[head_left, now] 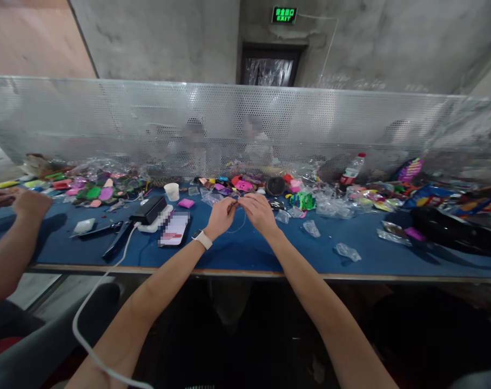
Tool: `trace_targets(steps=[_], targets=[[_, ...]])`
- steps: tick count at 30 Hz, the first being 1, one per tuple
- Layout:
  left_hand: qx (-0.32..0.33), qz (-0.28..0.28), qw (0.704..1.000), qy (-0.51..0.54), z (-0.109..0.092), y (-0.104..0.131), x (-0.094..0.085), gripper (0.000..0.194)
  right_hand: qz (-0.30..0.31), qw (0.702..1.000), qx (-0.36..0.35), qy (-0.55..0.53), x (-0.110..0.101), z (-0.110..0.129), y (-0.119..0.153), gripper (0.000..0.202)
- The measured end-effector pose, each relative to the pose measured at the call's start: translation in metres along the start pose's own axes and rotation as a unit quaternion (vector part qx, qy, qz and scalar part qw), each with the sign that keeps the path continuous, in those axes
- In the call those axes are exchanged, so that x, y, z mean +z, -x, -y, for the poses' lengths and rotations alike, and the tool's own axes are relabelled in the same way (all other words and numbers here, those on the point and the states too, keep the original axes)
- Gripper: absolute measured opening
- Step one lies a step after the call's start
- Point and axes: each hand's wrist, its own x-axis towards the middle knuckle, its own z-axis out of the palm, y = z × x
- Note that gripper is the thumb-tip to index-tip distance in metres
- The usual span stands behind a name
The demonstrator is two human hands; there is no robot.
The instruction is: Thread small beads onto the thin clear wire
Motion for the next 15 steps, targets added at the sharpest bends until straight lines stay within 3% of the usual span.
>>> trace_targets(steps=[6, 10, 15], targets=[[0.029, 0.036, 0.994, -0.099, 0.001, -0.001, -0.001, 0.025, -0.072, 0.995, 0.065, -0.015, 0.012, 0.006, 0.000, 0.020], [0.035, 0.069, 0.982, -0.173, 0.001, 0.001, 0.001, 0.027, -0.079, 0.995, 0.061, -0.023, 0.017, 0.007, 0.001, 0.012], [0.038, 0.065, 0.984, -0.159, -0.001, 0.001, 0.003, 0.025, -0.076, 0.996, 0.049, -0.012, 0.015, 0.001, 0.002, 0.019]])
